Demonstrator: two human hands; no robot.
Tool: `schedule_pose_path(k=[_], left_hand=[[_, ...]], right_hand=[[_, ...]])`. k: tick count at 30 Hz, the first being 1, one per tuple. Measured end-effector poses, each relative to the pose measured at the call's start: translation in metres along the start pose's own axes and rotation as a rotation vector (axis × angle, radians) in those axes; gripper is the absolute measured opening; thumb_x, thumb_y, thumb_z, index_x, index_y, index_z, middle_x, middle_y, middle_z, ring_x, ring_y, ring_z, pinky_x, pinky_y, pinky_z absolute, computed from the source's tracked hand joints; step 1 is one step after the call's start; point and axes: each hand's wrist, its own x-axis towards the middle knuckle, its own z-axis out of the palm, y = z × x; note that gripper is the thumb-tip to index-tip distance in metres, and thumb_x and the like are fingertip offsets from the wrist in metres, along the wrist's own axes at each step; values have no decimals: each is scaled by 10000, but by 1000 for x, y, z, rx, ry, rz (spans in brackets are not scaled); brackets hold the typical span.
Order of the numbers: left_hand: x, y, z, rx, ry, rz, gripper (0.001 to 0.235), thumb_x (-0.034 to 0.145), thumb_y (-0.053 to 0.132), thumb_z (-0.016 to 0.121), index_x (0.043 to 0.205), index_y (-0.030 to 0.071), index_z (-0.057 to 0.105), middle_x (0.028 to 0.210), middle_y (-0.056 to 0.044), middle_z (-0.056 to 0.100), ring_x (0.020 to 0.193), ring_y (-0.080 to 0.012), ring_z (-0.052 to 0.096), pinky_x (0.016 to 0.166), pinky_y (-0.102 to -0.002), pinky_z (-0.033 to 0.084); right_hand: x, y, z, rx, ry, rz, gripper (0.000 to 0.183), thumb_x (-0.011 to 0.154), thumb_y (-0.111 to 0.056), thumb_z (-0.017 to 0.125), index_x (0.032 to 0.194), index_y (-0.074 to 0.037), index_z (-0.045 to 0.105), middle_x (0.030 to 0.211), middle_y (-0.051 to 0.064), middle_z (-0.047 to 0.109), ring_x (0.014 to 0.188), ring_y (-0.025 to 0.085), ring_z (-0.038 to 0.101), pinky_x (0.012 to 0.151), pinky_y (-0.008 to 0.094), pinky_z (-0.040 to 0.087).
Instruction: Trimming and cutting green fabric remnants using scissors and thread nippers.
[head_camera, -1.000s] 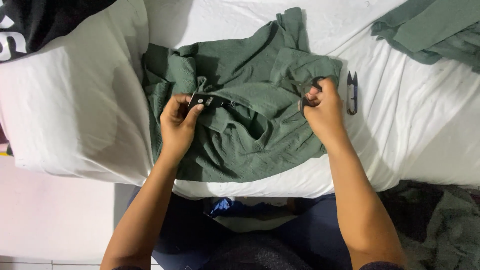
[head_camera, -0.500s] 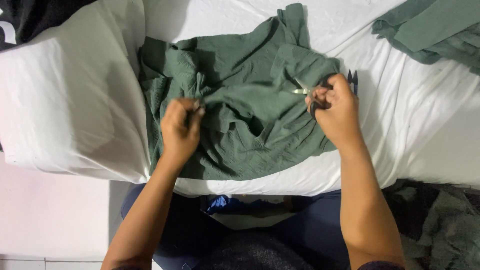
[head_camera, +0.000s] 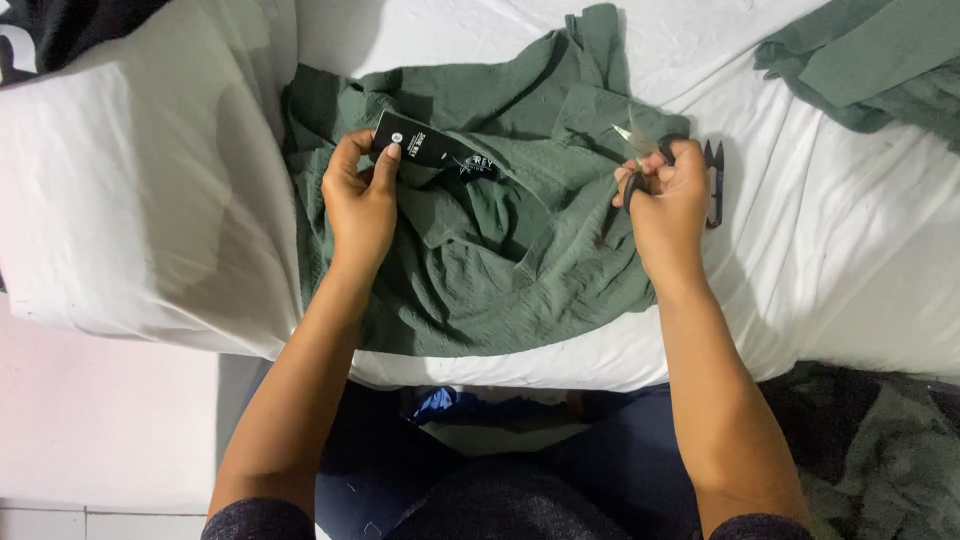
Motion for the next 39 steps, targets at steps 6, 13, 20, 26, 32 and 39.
schedule_pose_path(k=[6, 13, 20, 26, 32, 39], left_hand=[[-11, 40, -5, 173, -8, 147, 366, 988, -45, 737, 1274, 49, 529, 1139, -157, 518, 942, -340, 677, 731, -468, 648], [-37, 46, -6, 379, -232, 213, 627, 838, 9, 877, 1355, 45, 524, 1254, -198, 447, 1200, -491, 534, 1004, -586, 467], [-40, 39, -9, 382, -280, 164, 678, 855, -45, 816, 1437, 51, 482, 1388, -227, 473, 1311, -498, 478, 1079, -629, 359], [-40, 25, -8, 264, -289, 11, 959, 830, -82, 799, 1612, 90, 270, 1387, -281, 465, 1375, -547, 412, 1148, -658, 272], [-47, 21, -15, 469, -256, 365, 727, 625, -89, 816, 1301, 139, 677, 1159, -90, 709, 1212, -409, 598, 1070, -541, 406], [-88, 65, -34, 249, -564, 638, 451, 663, -43, 657, 1043, 154, 800, 792, -62, 649, 885, -349, 692, 964, -523, 565]], right_hand=[[-28, -23, 19, -64, 68, -92, 390, 940, 48, 804, 1126, -39, 473, 946, 74, 646, 843, 114, 653, 719, 241, 567], [-62, -7, 72, -383, -270, -222, 267, 798, -163, 867, 990, -190, 684, 885, 5, 745, 810, 210, 741, 756, 349, 578], [-72, 16, 90, -390, -134, -336, 312, 804, -200, 861, 979, -158, 606, 763, 56, 636, 782, 310, 712, 719, 407, 572], [-108, -19, 30, -100, -1020, -103, 332, 728, -16, 841, 1019, -57, 685, 776, 163, 771, 788, 358, 773, 723, 399, 595], [-49, -52, 24, -571, -66, -240, 315, 801, -176, 812, 979, -158, 553, 788, 57, 656, 862, 335, 724, 876, 467, 539], [-23, 9, 15, -724, -180, -523, 391, 817, -126, 843, 1034, -102, 519, 752, 64, 699, 793, 270, 752, 1045, 404, 488]])
